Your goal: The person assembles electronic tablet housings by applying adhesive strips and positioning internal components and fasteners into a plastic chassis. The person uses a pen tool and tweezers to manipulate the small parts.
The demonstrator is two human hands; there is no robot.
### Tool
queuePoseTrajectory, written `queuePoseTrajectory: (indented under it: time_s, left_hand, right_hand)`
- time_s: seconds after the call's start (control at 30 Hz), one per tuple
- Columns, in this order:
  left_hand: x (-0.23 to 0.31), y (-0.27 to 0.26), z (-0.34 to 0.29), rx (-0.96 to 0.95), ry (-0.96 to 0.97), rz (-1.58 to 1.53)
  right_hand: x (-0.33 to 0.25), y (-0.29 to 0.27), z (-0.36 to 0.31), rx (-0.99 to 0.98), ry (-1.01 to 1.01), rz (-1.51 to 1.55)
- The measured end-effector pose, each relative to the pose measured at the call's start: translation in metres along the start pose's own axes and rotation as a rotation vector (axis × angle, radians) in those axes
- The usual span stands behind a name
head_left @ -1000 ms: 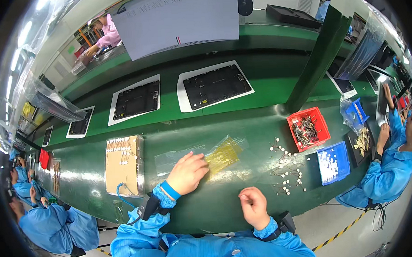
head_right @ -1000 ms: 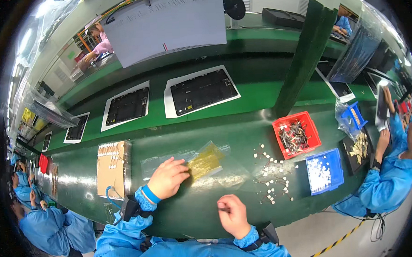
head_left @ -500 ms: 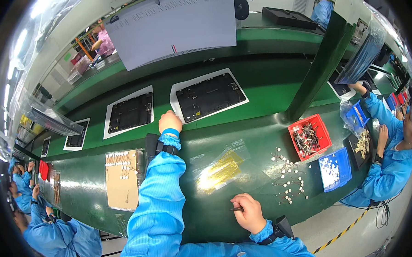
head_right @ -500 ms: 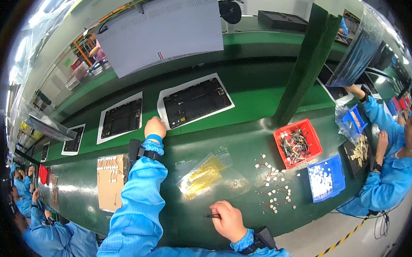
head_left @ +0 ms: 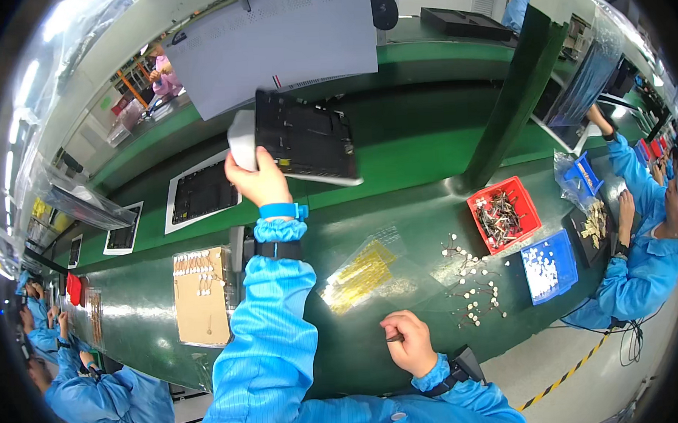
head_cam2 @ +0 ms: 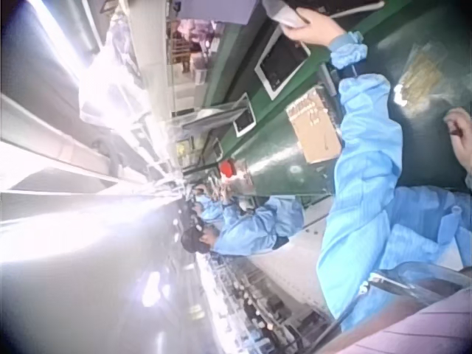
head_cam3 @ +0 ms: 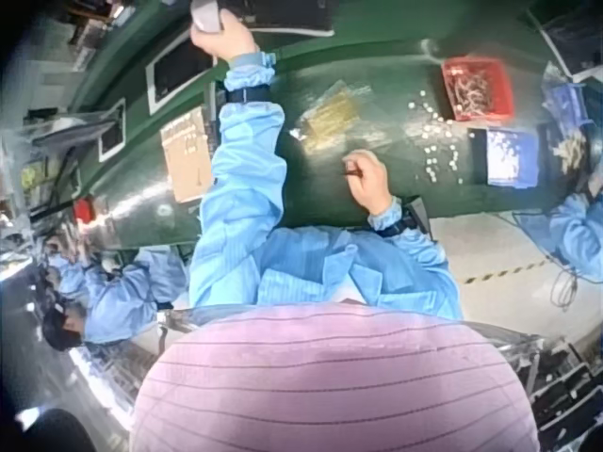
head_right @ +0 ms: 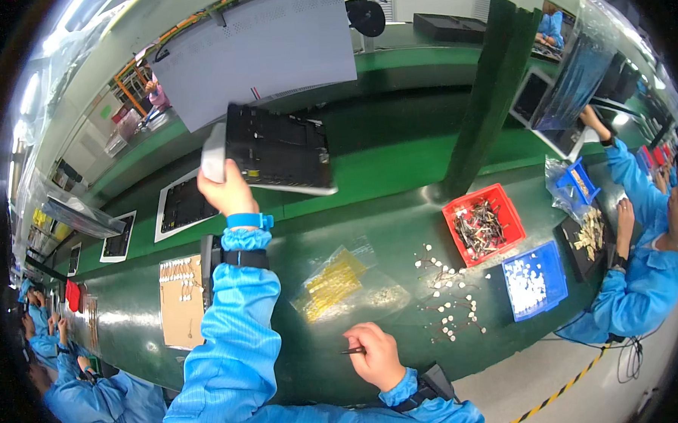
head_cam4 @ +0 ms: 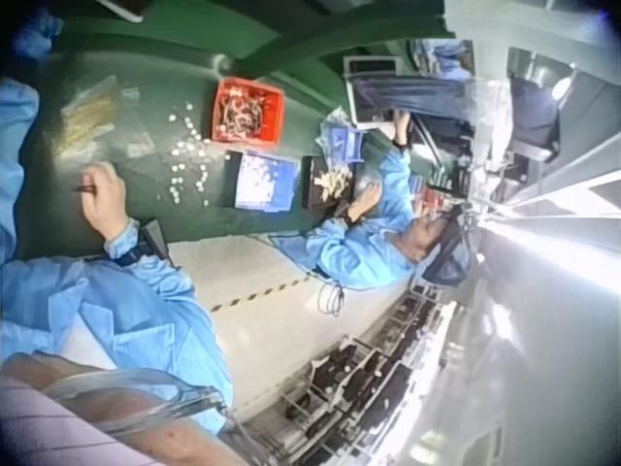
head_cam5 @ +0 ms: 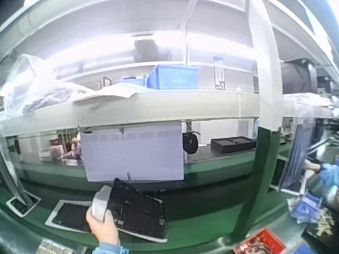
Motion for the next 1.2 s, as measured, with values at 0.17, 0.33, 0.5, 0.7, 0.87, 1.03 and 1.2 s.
queuePoseTrajectory:
  time_s: [0.17, 0.33, 0.5, 0.7, 0.87, 1.03, 1.2]
  left_hand:
    - [0.129, -0.01, 0.021, -0.511, 0.193, -0.247]
    - [0.197, -0.06, 0.048, -1.246, -0.239, -0.392]
    - [0.206, -0.07, 0.0, -1.935, -0.478, -0.057]
    - [0.15, -0.1, -0.13, -2.208, -0.635, 0.039]
    - [0.098, -0.103, -0.195, -2.156, -0.478, 0.168]
    - [0.104, -0.099, -0.209, -2.035, -0.206, 0.297]
    - [0.131, -0.108, -0.188, -1.771, 0.147, 0.384]
  right_hand:
    - [-0.014, -0.033, 0.003, 0.245, -0.013, 0.038]
    - [-0.036, -0.077, 0.003, 0.48, 0.013, 0.363]
    - [-0.005, -0.101, -0.008, 0.572, -0.112, 0.33]
    - [0.017, -0.139, -0.052, 0.665, 0.092, 0.134]
    - [0.037, -0.148, -0.075, 0.521, 0.319, -0.239]
    - [0.025, -0.132, -0.062, 0.269, 0.166, -0.696]
    - [0.036, -0.126, -0.062, 0.24, 0.129, -0.806]
Point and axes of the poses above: each hand's wrist, its own z-axis towards the middle knuckle, its own y-axis out of the palm, x = y × z, the point moved 3 cm from there along z, towards the middle knuckle, and after that the axes turned 9 degrees about -z, right-handed, at the moved point
